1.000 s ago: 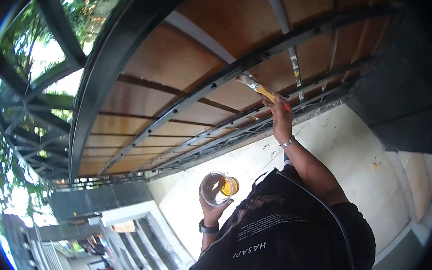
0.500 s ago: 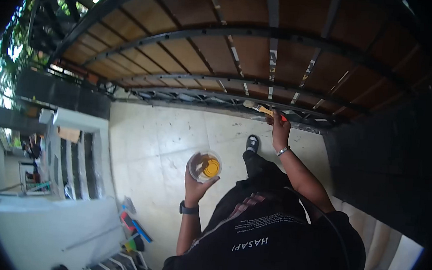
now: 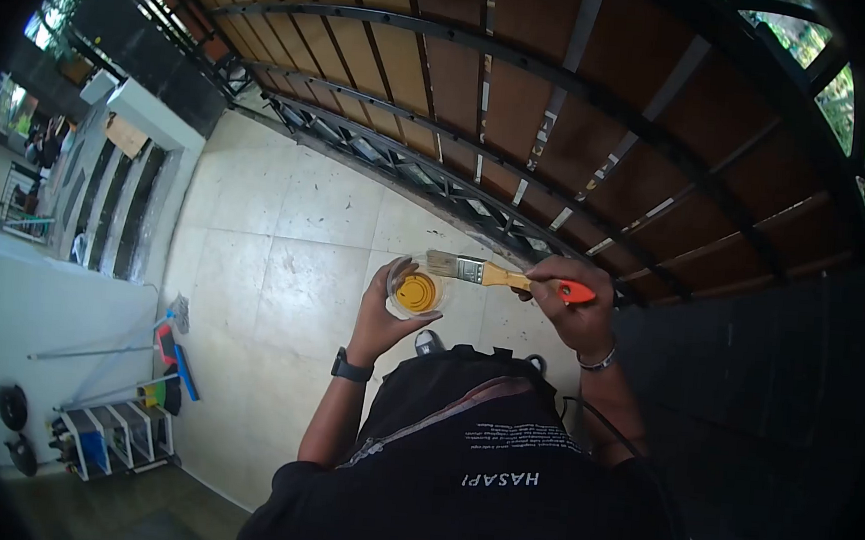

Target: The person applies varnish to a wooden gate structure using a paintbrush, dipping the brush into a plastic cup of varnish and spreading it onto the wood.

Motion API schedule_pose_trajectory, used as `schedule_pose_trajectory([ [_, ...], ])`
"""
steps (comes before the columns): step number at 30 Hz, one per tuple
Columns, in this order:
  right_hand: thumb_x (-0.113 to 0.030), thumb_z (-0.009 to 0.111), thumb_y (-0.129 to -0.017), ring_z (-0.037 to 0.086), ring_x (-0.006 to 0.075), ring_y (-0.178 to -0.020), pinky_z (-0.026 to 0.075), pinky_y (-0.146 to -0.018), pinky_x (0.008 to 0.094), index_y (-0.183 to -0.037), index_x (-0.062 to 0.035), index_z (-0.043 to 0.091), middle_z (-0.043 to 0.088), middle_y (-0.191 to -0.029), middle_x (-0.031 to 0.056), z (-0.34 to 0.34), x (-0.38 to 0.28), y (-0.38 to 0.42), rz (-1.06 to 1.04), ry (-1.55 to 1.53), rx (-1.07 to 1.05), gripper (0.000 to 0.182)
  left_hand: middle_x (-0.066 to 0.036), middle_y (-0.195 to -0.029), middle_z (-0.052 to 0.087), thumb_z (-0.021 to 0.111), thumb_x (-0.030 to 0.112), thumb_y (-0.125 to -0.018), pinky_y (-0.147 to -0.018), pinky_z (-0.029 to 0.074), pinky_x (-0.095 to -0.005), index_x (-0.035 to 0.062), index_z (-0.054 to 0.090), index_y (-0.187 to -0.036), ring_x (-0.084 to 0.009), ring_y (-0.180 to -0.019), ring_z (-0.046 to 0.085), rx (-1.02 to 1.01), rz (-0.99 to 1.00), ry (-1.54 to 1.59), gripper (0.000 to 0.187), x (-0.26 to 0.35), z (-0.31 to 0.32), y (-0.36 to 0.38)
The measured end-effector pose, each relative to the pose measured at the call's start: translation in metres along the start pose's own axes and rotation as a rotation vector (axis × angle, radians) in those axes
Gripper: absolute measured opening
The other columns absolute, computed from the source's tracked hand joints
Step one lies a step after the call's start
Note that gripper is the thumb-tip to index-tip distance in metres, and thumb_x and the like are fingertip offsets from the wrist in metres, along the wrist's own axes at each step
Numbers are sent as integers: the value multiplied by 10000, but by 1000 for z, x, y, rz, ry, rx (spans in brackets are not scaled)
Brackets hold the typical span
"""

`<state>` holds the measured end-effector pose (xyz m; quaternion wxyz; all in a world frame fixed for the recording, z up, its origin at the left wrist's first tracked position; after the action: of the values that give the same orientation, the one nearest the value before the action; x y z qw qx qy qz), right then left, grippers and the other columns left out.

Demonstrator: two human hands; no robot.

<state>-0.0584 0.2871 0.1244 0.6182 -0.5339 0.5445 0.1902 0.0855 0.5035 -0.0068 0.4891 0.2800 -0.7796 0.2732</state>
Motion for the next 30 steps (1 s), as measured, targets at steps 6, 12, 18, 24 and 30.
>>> schedule_pose_trajectory([
  [6, -35, 703, -781, 662, 194, -683, 507, -622, 286, -900, -15, 675, 675, -759, 102, -64, -19, 35, -38, 117, -108, 124, -149, -1283, 548, 896, 235, -633, -1027, 425, -365, 23, 426, -1345, -258, -1203, 541, 2, 21, 94, 879, 47, 82, -2],
  [12, 3, 682, -778, 647, 207, -667, 504, -617, 301, -873, -3, 660, 681, -772, 101, -122, -12, 76, -82, 176, -79, 98, -142, -1278, 544, 895, 246, -629, -1027, 421, -364, 27, 434, -1348, -261, -1207, 530, 1, 58, 64, 882, 79, 159, 16],
  [18, 4, 683, -776, 643, 208, -660, 502, -614, 300, -877, -2, 656, 673, -756, 99, -152, -5, 103, -73, 189, -144, 105, -130, -1275, 552, 907, 198, -606, -1031, 420, -356, 28, 435, -1354, -247, -1218, 529, 30, 9, 47, 900, 97, 202, 42],
  [24, 13, 679, -770, 634, 208, -644, 497, -605, 299, -865, 6, 652, 665, -735, 101, -161, 6, 113, -66, 139, -141, 100, -143, -1282, 545, 884, 254, -635, -1002, 437, -363, 48, 454, -1343, -289, -1177, 545, 25, 49, -4, 854, 110, 215, 51],
  [30, 10, 691, -762, 626, 216, -631, 493, -589, 309, -857, 0, 654, 652, -713, 100, -145, 9, 108, -87, 179, -208, 102, -125, -1269, 546, 897, 212, -624, -1014, 433, -353, 45, 461, -1345, -247, -1194, 539, 22, 30, -95, 859, 116, 212, 51],
])
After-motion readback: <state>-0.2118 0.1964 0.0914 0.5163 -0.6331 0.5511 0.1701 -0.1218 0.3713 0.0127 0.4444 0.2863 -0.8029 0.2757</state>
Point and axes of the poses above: each hand's wrist, its own y-axis away from the middle knuckle, its own z-axis out of the palm, x = y × z, the point moved 6 cm from there along -y, towards the middle knuckle
